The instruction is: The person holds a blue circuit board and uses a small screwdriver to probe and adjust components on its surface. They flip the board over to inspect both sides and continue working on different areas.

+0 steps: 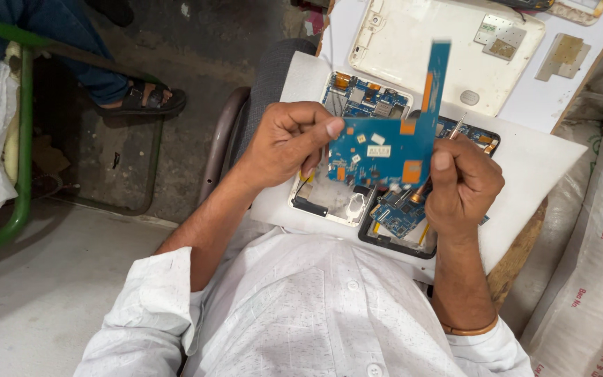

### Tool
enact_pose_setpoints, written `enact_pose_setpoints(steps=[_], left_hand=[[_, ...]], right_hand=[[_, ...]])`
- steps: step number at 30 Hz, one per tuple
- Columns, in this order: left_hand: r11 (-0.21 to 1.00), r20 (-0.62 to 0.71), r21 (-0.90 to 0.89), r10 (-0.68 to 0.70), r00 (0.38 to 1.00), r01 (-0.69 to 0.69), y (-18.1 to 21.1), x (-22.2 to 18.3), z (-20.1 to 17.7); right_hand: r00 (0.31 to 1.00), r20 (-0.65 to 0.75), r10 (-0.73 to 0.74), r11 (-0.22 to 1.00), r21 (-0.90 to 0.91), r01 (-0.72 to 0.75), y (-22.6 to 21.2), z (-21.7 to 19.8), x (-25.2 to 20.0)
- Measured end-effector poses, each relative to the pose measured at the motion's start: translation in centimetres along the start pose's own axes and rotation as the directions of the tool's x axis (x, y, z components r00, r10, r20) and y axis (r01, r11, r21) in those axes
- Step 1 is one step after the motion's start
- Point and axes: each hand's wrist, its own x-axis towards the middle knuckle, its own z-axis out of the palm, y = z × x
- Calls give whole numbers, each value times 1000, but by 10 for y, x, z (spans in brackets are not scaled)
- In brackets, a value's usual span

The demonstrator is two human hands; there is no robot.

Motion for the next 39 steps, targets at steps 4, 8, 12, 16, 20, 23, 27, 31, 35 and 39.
enact_pose_setpoints(steps=[4,8,12,16,20,23,27,31,35,39], left_hand=[[980,-133,-189,-88,987,62,1,-3,12],[970,-113,-242,-52,992,23,-7,-5,38],[972,-32,-221,-89,996,79,-9,-4,59],[983,7,-27,-181,983,181,6,-6,70],[996,-53,-79,29,998,-33,36,-2,57],[999,-46,22,24,999,-23,51,0,44],[970,18,205,-137,990,130,46,6,44],[970,36,156,-194,980,186,32,10,47],[958,97,199,-230,968,208,25,5,45],[976,99,176,-147,984,128,21,3,38]], right_hand=[[999,48,-3,976,220,-7,-8,-1,6],[995,100,-8,964,267,-19,-7,-1,8],[994,99,53,987,148,-67,-5,-9,0],[968,68,241,854,459,-244,0,-16,-6],[962,75,264,843,466,-268,8,-27,-4],[976,212,58,959,259,-114,11,-34,0],[974,220,47,963,248,-103,6,-31,5],[981,193,26,965,252,-75,-1,-28,10],[984,167,58,979,182,-89,-2,-27,12],[993,101,69,981,176,-86,1,-24,9]])
